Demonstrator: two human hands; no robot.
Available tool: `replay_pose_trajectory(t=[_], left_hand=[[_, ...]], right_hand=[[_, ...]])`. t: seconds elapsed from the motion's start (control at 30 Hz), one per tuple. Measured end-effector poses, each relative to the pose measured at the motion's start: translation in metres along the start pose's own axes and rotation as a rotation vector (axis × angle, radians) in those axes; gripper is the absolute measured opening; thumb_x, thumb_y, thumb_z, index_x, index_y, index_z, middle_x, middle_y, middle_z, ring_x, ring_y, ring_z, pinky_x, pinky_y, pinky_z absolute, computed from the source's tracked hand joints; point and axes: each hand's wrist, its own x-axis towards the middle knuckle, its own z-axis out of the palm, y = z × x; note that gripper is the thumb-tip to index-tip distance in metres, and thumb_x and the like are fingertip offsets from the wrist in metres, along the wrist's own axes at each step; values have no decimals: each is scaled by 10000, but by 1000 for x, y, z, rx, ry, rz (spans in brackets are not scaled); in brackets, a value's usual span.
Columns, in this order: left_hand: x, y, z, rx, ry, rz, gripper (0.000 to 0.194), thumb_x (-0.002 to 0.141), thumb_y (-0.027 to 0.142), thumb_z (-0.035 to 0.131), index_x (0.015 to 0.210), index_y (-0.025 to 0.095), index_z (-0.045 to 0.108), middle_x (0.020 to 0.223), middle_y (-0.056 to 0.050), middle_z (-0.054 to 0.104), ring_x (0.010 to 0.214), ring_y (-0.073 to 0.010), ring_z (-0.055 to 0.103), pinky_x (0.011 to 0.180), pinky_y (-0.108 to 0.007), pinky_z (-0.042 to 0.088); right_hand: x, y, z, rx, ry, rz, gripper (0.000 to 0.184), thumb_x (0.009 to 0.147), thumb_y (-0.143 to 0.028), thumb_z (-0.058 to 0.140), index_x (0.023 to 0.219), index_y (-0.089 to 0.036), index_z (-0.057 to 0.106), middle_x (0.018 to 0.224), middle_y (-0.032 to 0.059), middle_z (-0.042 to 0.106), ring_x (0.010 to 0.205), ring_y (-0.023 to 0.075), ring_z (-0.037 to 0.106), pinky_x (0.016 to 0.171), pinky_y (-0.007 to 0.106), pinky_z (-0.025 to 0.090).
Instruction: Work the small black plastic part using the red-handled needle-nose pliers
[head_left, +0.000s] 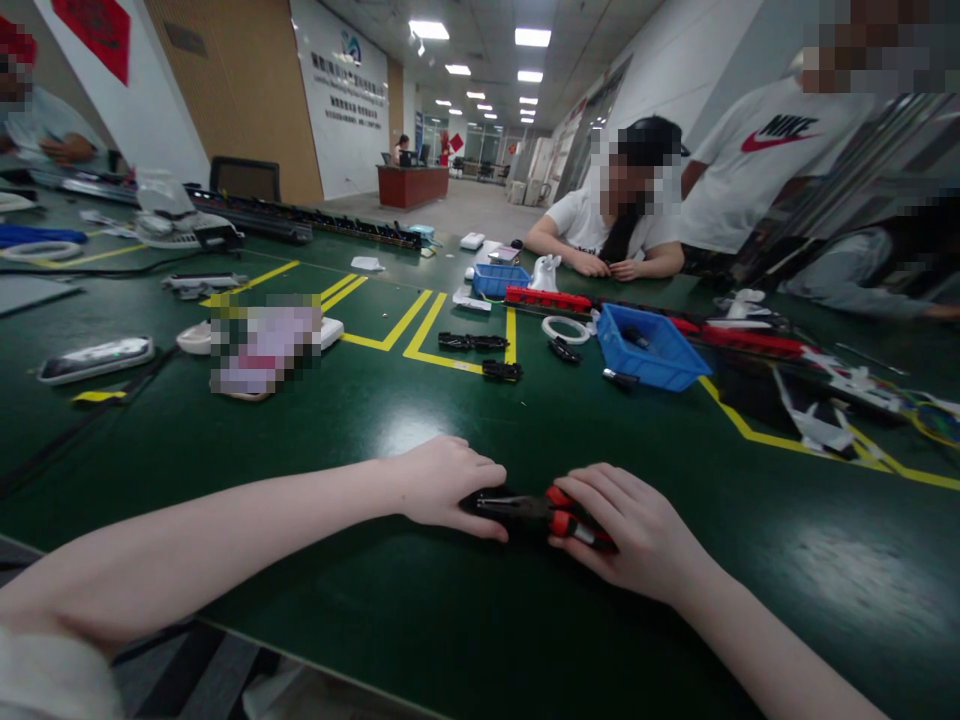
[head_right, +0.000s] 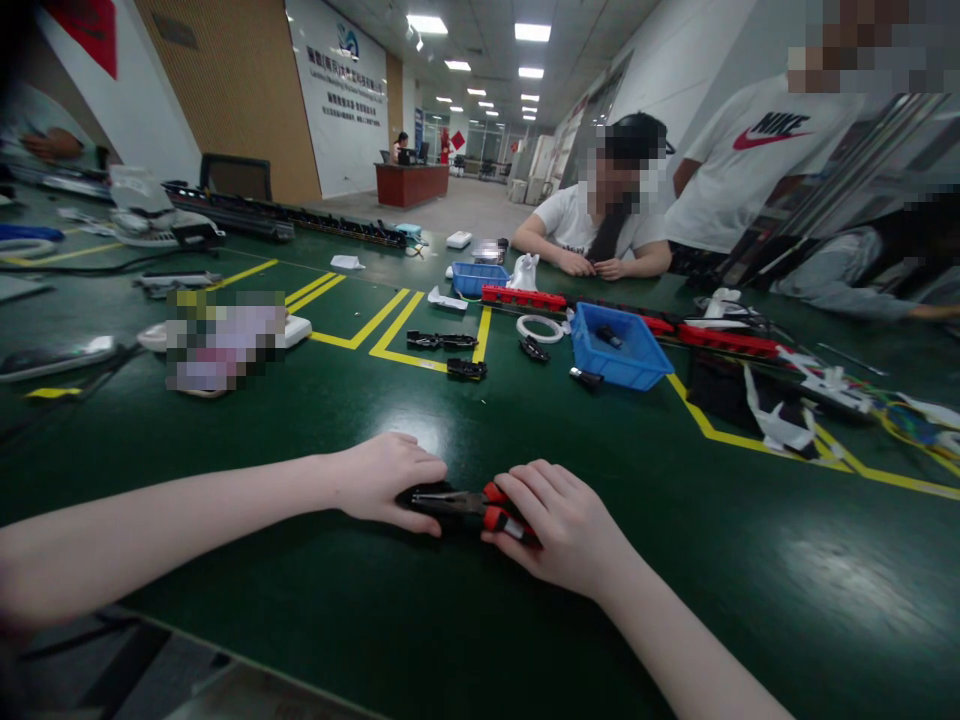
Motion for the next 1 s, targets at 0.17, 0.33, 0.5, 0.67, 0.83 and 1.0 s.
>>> replay_pose_trajectory(t=[0.17, 0.33, 0.5, 0.67, 0.83, 1.0], left_hand=[[0, 0, -1, -18, -14, -1, 461, 868, 650, 526, 818, 193, 508, 733, 4, 625, 580, -148, 566, 582, -277, 365], [0, 1, -3, -28, -29, -19, 458, 878, 646, 515, 829, 191, 517, 740, 2, 624, 584, -147, 559, 594, -273, 368], [-1, 1, -2, -40, -28, -14, 460, 873, 646, 524, 830, 189, 516, 748, 0, 628, 581, -144, 559, 601, -273, 377], [0, 0, 0, -23, -33, -14, 454, 868, 646, 530, 840, 194, 510, 754, 2, 632, 610, -156, 579, 610, -278, 380], [0, 0, -2, -14, -31, -12, 449, 874, 641, 526, 834, 195, 503, 750, 7, 630, 609, -158, 580, 609, -281, 380], [0, 0, -2, -37, -27, -9, 439, 875, 631, 533, 838, 195, 508, 754, 7, 630, 608, -151, 579, 618, -278, 383]], right_hand=[[0, 6, -1, -57, -1, -52, 347, 853, -383, 613, 1084, -125, 597, 954, 129, 692, 837, 222, 644, 700, 357, 547], [-4, 12, -4, -117, 8, -77, 348, 854, -374, 612, 1087, -116, 600, 959, 135, 694, 852, 229, 646, 724, 364, 543], [-5, 12, -3, -91, 15, -47, 380, 844, -388, 628, 1116, -125, 600, 984, 137, 696, 887, 236, 650, 756, 379, 543], [-5, 8, 1, -49, 22, -15, 426, 837, -421, 637, 1145, -131, 588, 1005, 139, 697, 911, 241, 655, 767, 387, 552], [-4, 7, 2, -30, 44, 11, 411, 851, -412, 622, 1157, -140, 580, 1011, 137, 693, 912, 242, 658, 761, 388, 557], [-4, 7, 1, -26, 46, -2, 414, 848, -403, 627, 1149, -122, 580, 1009, 146, 692, 909, 242, 655, 754, 384, 557]])
